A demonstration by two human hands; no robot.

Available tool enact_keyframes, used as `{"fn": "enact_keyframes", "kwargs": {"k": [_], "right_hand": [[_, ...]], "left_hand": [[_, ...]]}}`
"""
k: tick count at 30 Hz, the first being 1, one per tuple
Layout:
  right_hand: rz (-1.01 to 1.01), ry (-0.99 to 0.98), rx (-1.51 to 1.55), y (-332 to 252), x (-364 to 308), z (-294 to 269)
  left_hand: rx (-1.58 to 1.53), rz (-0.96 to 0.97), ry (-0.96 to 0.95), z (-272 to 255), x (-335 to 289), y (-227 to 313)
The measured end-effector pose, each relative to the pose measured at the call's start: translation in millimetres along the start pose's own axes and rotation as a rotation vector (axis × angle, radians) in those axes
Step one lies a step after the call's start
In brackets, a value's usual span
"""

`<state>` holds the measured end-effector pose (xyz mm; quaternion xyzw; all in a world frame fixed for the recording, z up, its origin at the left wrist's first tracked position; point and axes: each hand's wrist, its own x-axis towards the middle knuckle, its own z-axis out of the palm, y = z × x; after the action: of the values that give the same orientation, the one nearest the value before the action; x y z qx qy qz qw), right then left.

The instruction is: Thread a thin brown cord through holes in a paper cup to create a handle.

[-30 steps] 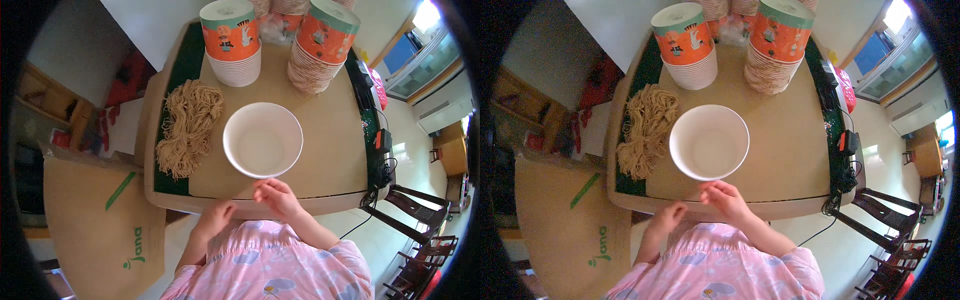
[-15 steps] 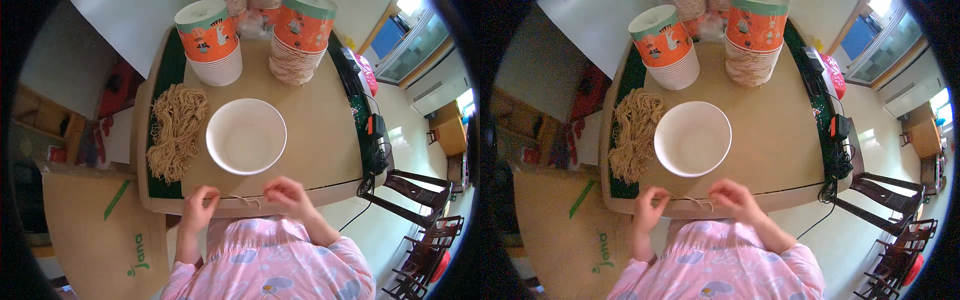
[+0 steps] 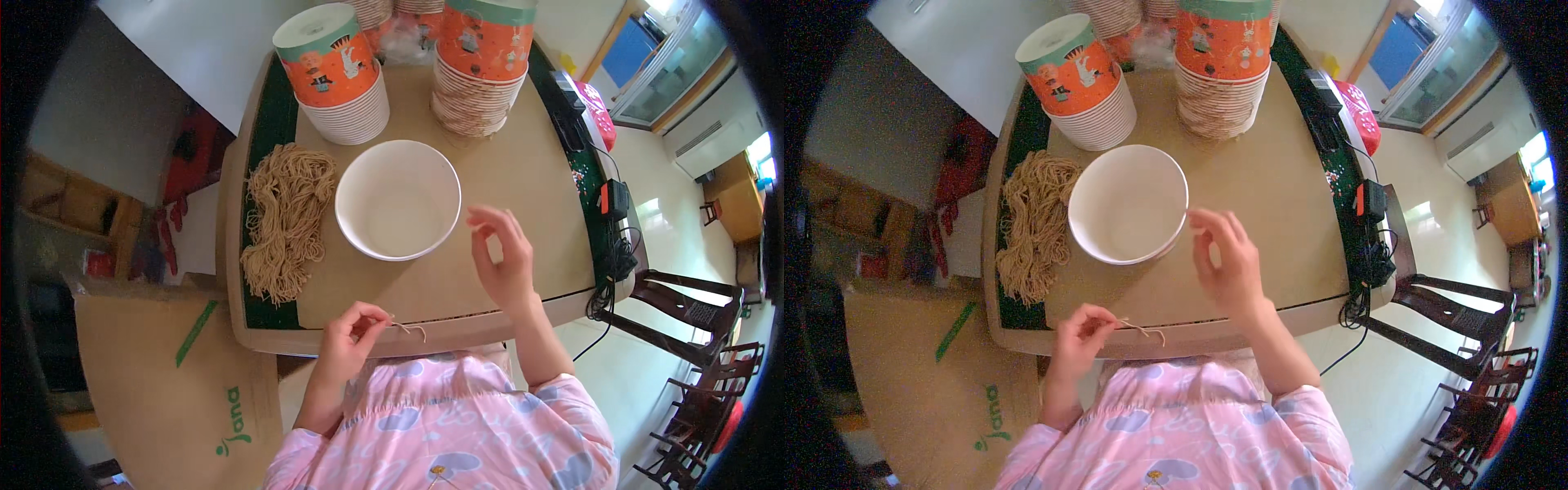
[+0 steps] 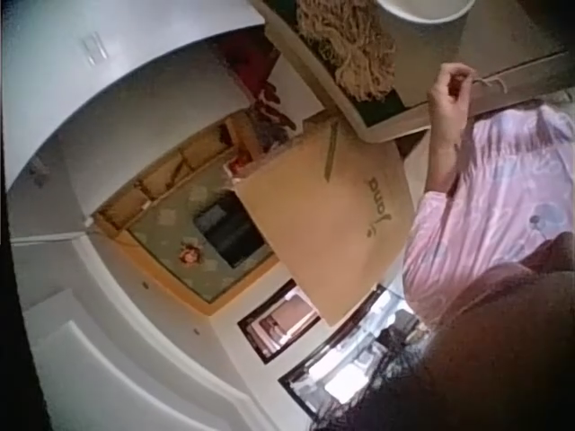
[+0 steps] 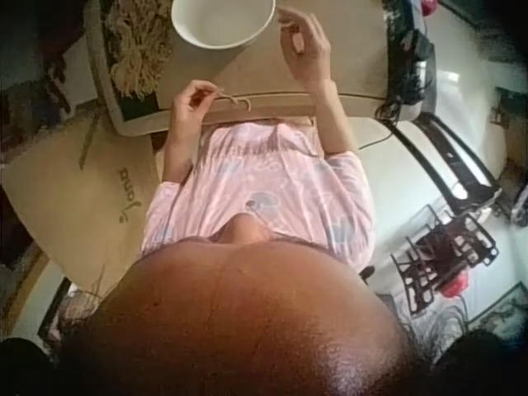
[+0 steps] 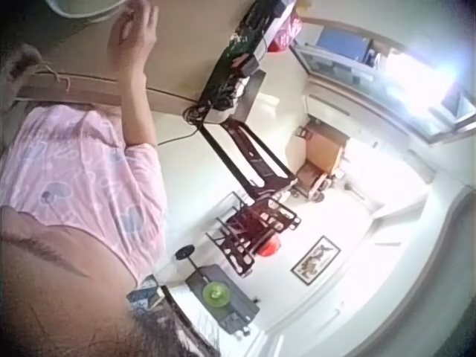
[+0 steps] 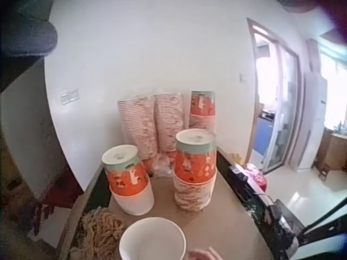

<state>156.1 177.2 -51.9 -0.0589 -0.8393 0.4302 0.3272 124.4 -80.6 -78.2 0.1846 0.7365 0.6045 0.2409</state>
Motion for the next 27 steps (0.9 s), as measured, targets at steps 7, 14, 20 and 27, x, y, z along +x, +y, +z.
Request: {"fn": "enact_keyframes", "kwargs": {"k": [7, 14, 20, 27], "right_hand": [[0.402, -0.7, 0.623, -40, -62, 30], [0.491, -0.334, 0.356, -11, -51, -1], [0.592, -0.221, 0.187, 48, -51, -39], [0.152, -0.377, -0.002, 33, -59, -7]], "left_hand": [[-0.025, 0.124, -0.027, 16, 8, 19], [0.327, 0.079, -0.04, -13, 17, 22], [0.407, -0.108, 0.053, -29, 22, -2], [0.3, 0.013, 0.016, -3, 25, -17]]}}
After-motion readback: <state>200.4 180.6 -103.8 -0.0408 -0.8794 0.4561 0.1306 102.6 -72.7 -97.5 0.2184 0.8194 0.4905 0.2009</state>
